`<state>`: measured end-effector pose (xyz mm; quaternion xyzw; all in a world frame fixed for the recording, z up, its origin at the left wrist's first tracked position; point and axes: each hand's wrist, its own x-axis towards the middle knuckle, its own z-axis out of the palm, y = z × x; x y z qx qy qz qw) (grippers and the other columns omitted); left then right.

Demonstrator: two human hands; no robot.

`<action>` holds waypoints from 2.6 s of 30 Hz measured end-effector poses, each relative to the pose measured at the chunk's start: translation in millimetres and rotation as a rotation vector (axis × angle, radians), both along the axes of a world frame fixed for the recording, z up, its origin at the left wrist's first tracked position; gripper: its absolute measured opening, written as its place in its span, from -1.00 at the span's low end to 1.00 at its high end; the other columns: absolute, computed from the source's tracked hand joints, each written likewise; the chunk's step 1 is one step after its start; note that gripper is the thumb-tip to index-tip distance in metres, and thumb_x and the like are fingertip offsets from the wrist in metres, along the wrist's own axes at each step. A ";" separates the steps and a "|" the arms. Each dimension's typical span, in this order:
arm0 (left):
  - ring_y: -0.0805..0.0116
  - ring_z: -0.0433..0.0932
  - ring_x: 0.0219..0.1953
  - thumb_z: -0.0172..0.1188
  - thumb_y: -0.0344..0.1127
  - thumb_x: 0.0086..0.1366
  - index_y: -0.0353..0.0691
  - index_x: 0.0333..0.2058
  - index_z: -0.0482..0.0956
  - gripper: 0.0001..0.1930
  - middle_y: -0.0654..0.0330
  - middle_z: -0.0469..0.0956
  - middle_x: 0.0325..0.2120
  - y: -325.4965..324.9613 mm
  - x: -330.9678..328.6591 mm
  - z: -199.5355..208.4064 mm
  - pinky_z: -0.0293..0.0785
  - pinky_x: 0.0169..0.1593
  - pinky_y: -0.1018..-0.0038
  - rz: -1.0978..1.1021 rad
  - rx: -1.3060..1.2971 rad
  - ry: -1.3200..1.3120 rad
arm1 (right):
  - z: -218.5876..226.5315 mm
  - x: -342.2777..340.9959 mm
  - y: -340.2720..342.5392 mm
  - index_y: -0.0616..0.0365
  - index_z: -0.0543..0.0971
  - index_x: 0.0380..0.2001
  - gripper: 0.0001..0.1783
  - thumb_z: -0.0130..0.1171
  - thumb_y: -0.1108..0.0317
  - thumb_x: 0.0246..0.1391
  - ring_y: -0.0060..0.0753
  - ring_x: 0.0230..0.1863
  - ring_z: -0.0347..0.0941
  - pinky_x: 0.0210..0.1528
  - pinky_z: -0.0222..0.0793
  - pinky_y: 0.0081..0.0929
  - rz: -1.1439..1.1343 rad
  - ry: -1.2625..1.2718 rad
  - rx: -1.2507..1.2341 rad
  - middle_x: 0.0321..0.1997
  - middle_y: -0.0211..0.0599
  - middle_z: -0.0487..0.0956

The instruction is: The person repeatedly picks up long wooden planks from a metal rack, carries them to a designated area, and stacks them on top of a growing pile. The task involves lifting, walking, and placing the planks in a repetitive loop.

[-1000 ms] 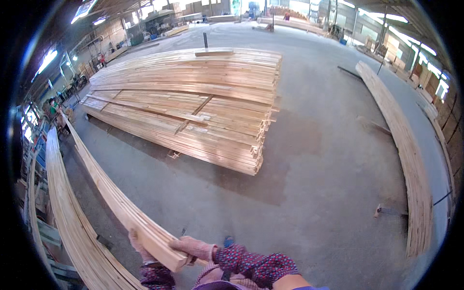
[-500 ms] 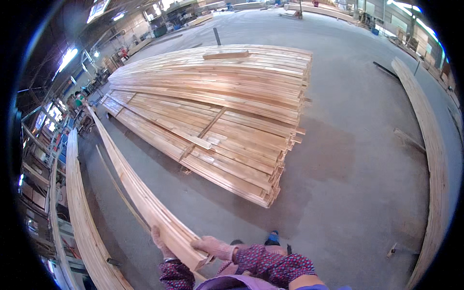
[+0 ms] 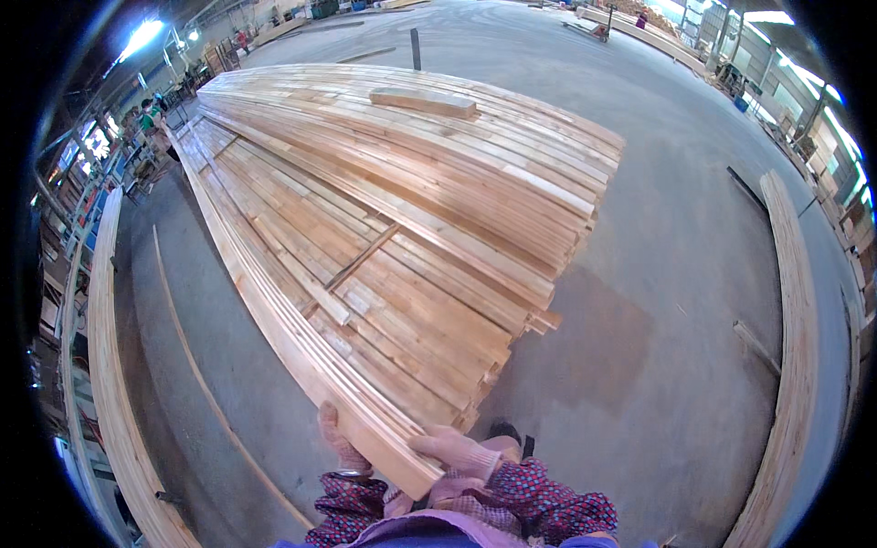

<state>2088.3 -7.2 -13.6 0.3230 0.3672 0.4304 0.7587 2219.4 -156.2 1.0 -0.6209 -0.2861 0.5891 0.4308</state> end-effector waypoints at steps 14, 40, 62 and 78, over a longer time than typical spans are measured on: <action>0.25 0.52 -0.15 -0.02 0.02 0.33 -0.34 -0.05 0.43 -0.51 0.07 0.51 -0.16 -22.9 317.9 -30.8 0.49 -0.04 0.38 0.071 0.022 0.266 | -17.0 330.5 -17.9 0.35 0.50 -0.20 -0.55 0.07 0.10 0.10 -0.51 -0.28 0.39 -0.19 0.35 -0.48 -0.117 0.191 -0.092 -0.35 -0.31 0.50; 0.02 0.42 0.05 0.06 -0.11 0.34 -0.36 0.01 0.45 -0.57 -0.05 0.51 -0.07 22.8 504.4 -265.2 0.30 0.15 0.32 -0.608 0.426 0.827 | -254.9 466.1 -47.4 0.15 0.47 0.03 -0.51 0.13 0.38 -0.06 -0.04 0.04 0.45 0.07 0.38 -0.22 -0.009 -1.009 -0.417 -0.04 -0.02 0.54; 0.19 0.48 0.06 0.16 -0.21 0.15 -0.29 0.07 0.43 -0.49 0.06 0.52 0.00 28.5 528.5 -306.5 0.32 0.10 0.36 -1.066 0.329 0.965 | -264.2 469.7 -37.0 0.15 0.27 0.16 -0.36 0.08 0.03 0.09 -0.08 0.21 0.27 0.20 0.23 0.00 -1.296 0.783 0.028 0.25 -0.14 0.34; -0.14 0.27 0.20 0.10 0.12 0.20 -0.33 0.27 0.13 -0.19 -0.26 0.27 0.17 -99.9 423.0 -124.1 0.19 0.25 0.23 -0.908 0.615 0.748 | -290.3 407.3 -119.5 0.16 0.37 0.01 -0.32 -0.34 -0.23 0.20 0.07 0.10 0.38 0.16 0.28 -0.02 -0.783 0.740 0.192 0.09 -0.08 0.46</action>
